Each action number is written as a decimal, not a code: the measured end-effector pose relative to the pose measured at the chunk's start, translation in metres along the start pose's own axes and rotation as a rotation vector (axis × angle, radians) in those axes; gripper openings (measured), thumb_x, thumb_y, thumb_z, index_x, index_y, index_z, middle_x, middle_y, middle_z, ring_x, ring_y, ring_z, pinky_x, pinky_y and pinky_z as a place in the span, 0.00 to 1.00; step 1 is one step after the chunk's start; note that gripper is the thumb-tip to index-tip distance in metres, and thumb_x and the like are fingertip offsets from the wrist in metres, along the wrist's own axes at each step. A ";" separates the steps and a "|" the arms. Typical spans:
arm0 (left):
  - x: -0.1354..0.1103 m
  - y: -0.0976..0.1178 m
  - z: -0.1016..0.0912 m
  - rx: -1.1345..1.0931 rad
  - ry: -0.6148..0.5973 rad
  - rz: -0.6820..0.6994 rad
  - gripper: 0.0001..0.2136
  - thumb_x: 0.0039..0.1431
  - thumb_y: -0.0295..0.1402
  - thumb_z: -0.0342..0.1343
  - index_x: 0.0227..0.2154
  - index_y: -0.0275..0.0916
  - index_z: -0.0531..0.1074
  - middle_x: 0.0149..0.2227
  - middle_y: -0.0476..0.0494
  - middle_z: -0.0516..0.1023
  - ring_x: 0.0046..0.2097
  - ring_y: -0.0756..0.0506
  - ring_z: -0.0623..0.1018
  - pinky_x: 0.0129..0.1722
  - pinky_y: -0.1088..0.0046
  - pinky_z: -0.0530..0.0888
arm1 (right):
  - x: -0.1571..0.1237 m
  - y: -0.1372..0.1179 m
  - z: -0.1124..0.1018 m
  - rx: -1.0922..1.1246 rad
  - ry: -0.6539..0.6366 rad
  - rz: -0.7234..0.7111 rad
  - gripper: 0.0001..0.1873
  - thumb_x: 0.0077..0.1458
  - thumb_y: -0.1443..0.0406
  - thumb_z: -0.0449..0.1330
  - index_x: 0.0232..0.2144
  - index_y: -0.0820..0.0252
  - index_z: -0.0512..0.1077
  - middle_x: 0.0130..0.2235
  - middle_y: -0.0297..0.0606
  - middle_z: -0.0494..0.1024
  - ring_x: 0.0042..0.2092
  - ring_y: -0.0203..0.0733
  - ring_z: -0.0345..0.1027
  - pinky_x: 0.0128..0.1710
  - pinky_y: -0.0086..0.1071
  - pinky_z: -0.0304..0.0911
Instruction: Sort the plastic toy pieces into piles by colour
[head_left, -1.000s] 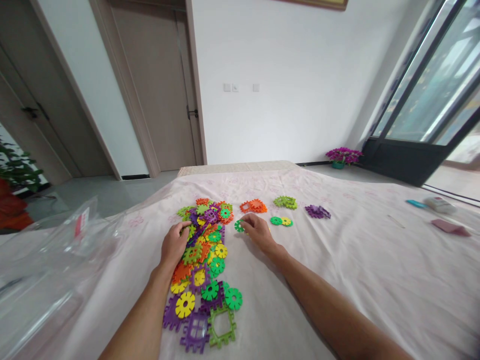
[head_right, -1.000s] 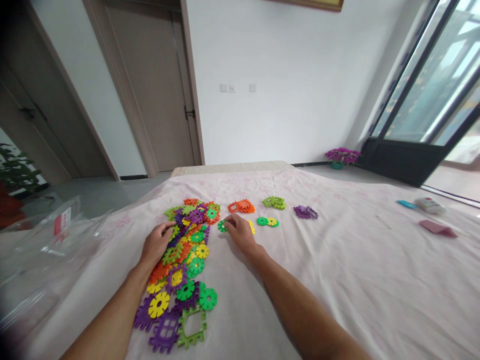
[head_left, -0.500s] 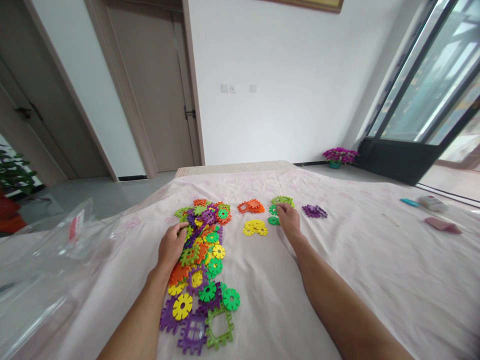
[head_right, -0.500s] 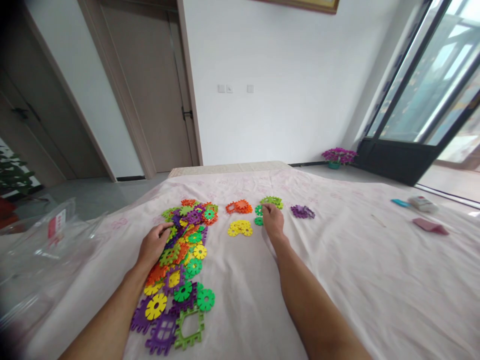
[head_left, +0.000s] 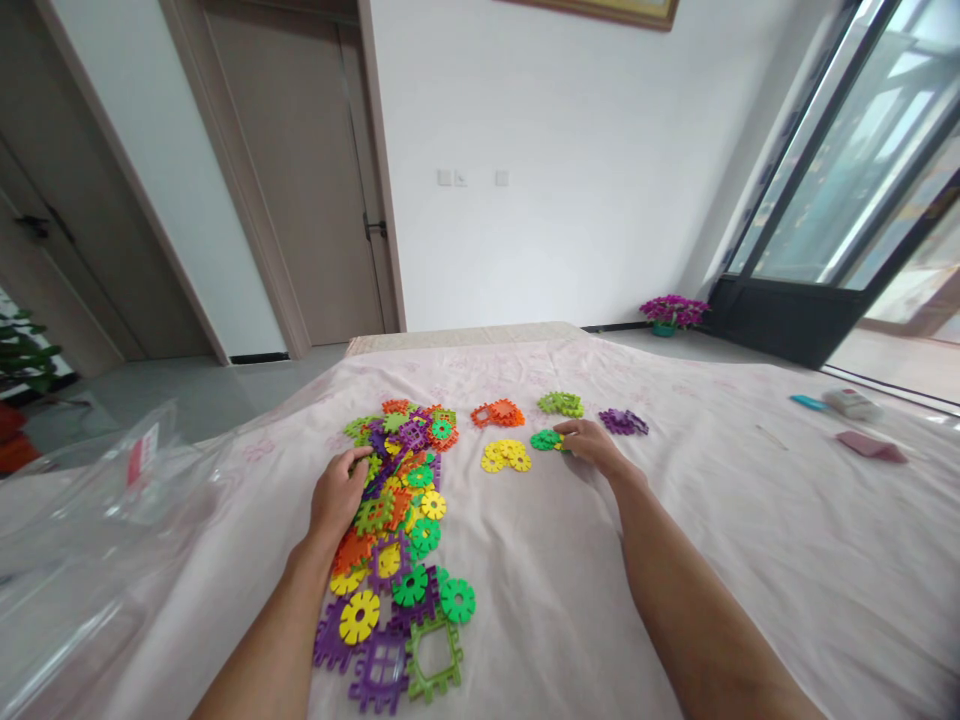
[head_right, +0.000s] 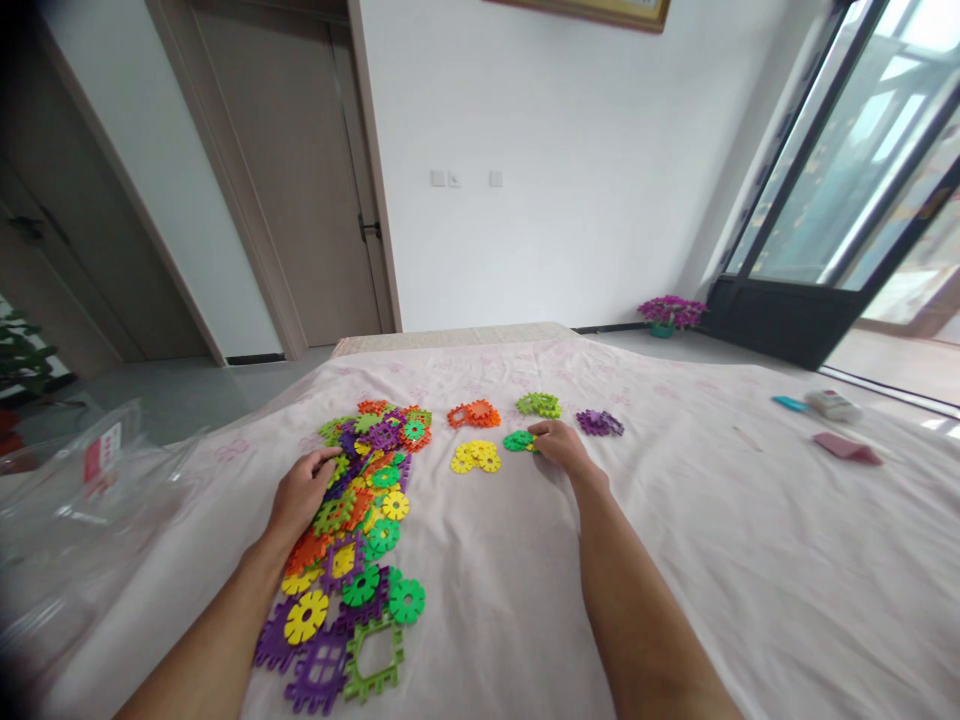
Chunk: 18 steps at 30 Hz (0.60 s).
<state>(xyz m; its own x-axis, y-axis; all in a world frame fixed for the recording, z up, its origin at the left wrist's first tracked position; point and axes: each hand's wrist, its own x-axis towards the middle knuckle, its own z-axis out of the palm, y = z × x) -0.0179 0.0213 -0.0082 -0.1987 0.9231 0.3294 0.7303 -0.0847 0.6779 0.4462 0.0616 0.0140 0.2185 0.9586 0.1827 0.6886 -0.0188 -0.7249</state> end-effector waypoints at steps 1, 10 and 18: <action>0.000 0.000 0.000 0.000 0.000 -0.002 0.15 0.60 0.38 0.48 0.46 0.44 0.74 0.50 0.44 0.77 0.53 0.42 0.75 0.54 0.65 0.69 | 0.000 0.000 -0.003 -0.011 -0.058 -0.013 0.15 0.36 0.66 0.61 0.30 0.61 0.81 0.23 0.33 0.77 0.27 0.38 0.68 0.27 0.27 0.59; 0.001 -0.001 0.000 0.031 0.004 -0.002 0.15 0.60 0.39 0.48 0.46 0.45 0.74 0.50 0.46 0.78 0.50 0.43 0.76 0.51 0.67 0.71 | 0.009 0.016 -0.001 -0.049 -0.141 -0.049 0.16 0.38 0.63 0.64 0.33 0.62 0.80 0.27 0.35 0.78 0.29 0.38 0.68 0.28 0.27 0.59; 0.001 -0.001 0.001 0.024 0.006 -0.003 0.16 0.60 0.38 0.47 0.46 0.45 0.74 0.50 0.46 0.78 0.51 0.43 0.76 0.52 0.68 0.70 | 0.003 0.010 -0.005 -0.048 0.078 0.019 0.15 0.45 0.56 0.62 0.27 0.62 0.79 0.25 0.37 0.78 0.28 0.39 0.69 0.28 0.29 0.58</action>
<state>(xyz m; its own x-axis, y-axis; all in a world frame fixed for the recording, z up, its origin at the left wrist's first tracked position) -0.0184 0.0223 -0.0092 -0.2048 0.9212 0.3309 0.7452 -0.0724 0.6629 0.4568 0.0635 0.0105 0.2837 0.9330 0.2214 0.7156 -0.0523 -0.6965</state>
